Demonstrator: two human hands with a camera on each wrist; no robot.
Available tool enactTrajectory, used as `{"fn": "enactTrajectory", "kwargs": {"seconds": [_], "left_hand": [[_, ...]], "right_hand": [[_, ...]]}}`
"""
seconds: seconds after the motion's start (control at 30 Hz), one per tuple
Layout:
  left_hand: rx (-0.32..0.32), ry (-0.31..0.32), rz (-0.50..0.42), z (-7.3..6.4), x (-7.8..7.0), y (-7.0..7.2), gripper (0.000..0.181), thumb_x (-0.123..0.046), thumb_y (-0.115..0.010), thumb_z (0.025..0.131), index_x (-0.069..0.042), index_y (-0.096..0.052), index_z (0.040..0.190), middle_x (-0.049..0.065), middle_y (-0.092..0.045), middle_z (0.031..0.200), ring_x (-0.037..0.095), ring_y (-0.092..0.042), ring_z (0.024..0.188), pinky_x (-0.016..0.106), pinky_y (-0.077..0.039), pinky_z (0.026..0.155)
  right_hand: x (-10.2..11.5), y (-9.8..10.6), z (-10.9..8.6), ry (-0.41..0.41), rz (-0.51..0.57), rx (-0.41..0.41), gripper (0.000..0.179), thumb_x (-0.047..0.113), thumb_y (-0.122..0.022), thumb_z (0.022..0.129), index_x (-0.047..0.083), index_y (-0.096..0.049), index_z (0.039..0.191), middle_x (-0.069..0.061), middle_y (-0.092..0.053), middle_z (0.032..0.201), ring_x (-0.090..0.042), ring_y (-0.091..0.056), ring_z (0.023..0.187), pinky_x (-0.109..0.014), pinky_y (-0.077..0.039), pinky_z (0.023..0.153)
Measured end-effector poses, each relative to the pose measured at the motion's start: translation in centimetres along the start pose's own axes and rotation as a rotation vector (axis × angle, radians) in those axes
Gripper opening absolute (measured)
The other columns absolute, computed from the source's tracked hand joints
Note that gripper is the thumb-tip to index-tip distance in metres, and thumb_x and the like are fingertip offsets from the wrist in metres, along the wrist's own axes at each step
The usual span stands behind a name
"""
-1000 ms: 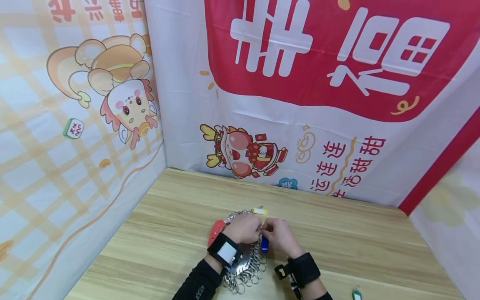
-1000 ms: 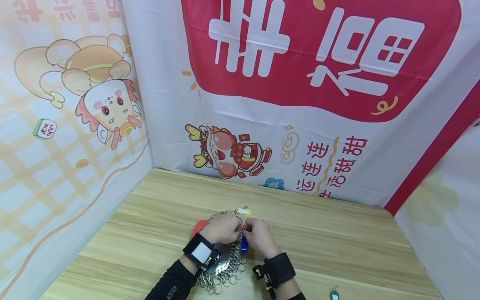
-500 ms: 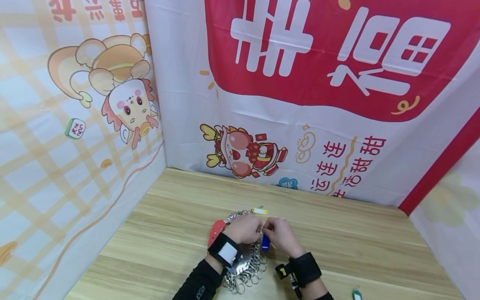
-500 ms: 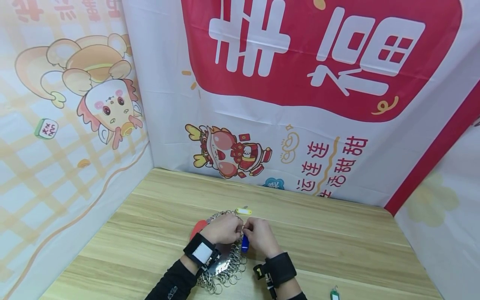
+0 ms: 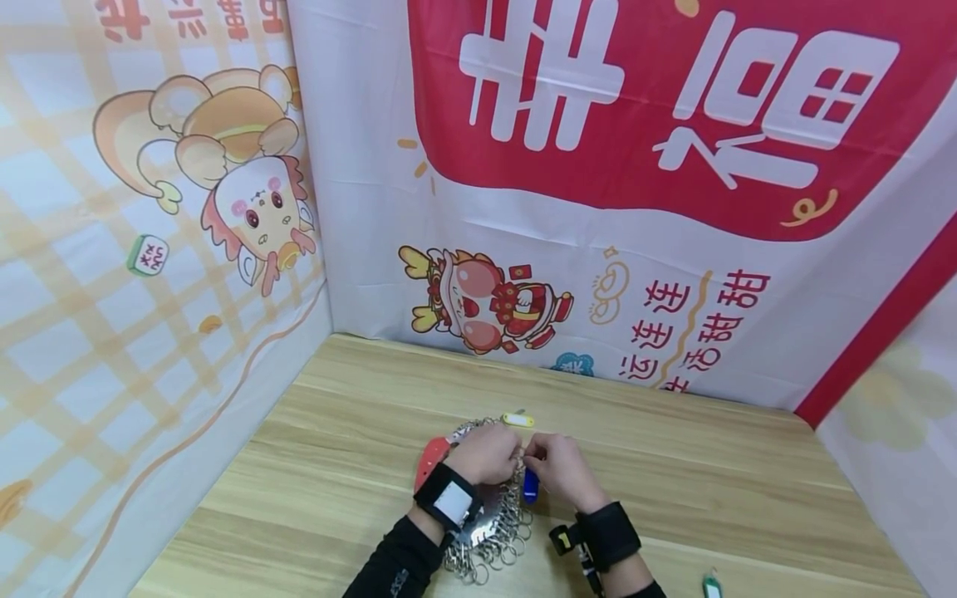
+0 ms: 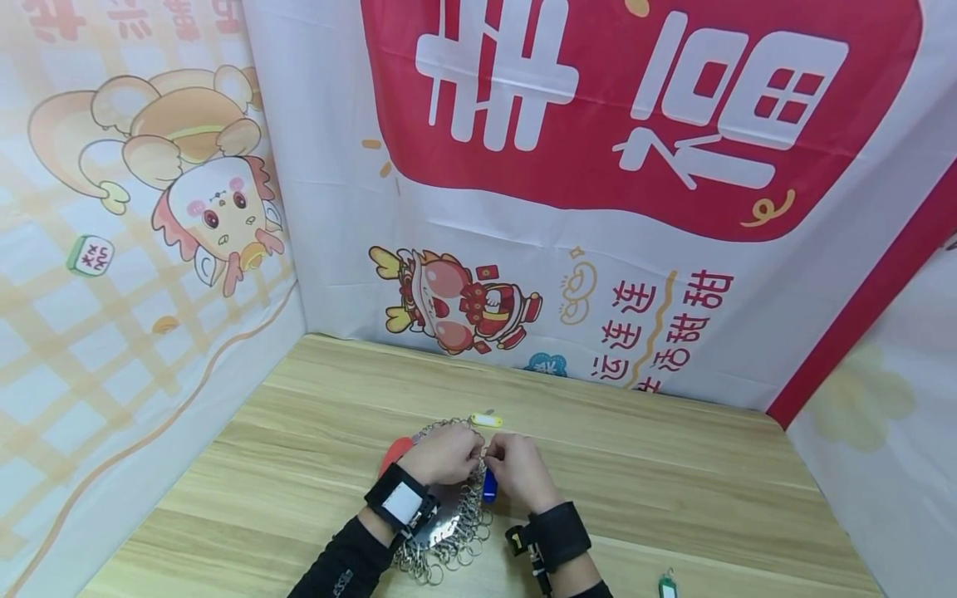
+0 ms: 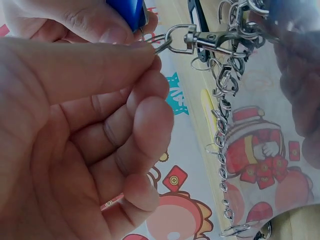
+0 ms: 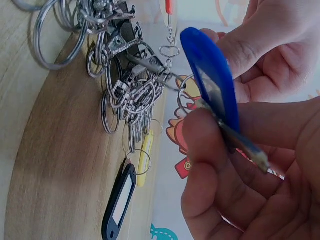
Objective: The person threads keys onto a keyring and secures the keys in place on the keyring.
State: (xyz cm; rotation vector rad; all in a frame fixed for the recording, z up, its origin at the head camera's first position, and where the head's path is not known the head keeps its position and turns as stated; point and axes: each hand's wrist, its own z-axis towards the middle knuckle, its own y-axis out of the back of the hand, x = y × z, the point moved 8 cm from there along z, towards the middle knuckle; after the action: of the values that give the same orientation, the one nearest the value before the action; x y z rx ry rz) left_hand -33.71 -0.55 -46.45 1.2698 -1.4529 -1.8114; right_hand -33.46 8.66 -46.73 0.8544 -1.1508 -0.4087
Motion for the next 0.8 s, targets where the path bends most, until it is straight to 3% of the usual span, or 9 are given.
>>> {"fn": "enactTrajectory", "kwargs": {"seconds": [0.4, 0.8], "left_hand": [[0.007, 0.013, 0.012, 0.06, 0.03, -0.17, 0.032, -0.013, -0.060, 0.088, -0.016, -0.048, 0.058, -0.005, -0.039, 0.053, 0.011, -0.042, 0.047, 0.024, -0.032, 0.049], [0.010, 0.012, -0.035, 0.11, 0.43, -0.43, 0.028, -0.015, -0.063, 0.086, -0.018, -0.052, 0.061, -0.006, -0.044, 0.055, 0.010, -0.045, 0.050, 0.024, -0.034, 0.050]], "right_hand": [[0.44, -0.21, 0.11, 0.038, 0.011, 0.005, 0.015, 0.003, -0.068, 0.083, 0.012, -0.063, 0.072, 0.007, -0.058, 0.067, -0.007, -0.052, 0.058, -0.023, -0.044, 0.054], [0.16, 0.16, 0.03, -0.015, 0.028, -0.024, 0.012, 0.002, -0.066, 0.085, 0.008, -0.062, 0.075, 0.004, -0.057, 0.066, -0.008, -0.050, 0.054, -0.024, -0.042, 0.049]]}}
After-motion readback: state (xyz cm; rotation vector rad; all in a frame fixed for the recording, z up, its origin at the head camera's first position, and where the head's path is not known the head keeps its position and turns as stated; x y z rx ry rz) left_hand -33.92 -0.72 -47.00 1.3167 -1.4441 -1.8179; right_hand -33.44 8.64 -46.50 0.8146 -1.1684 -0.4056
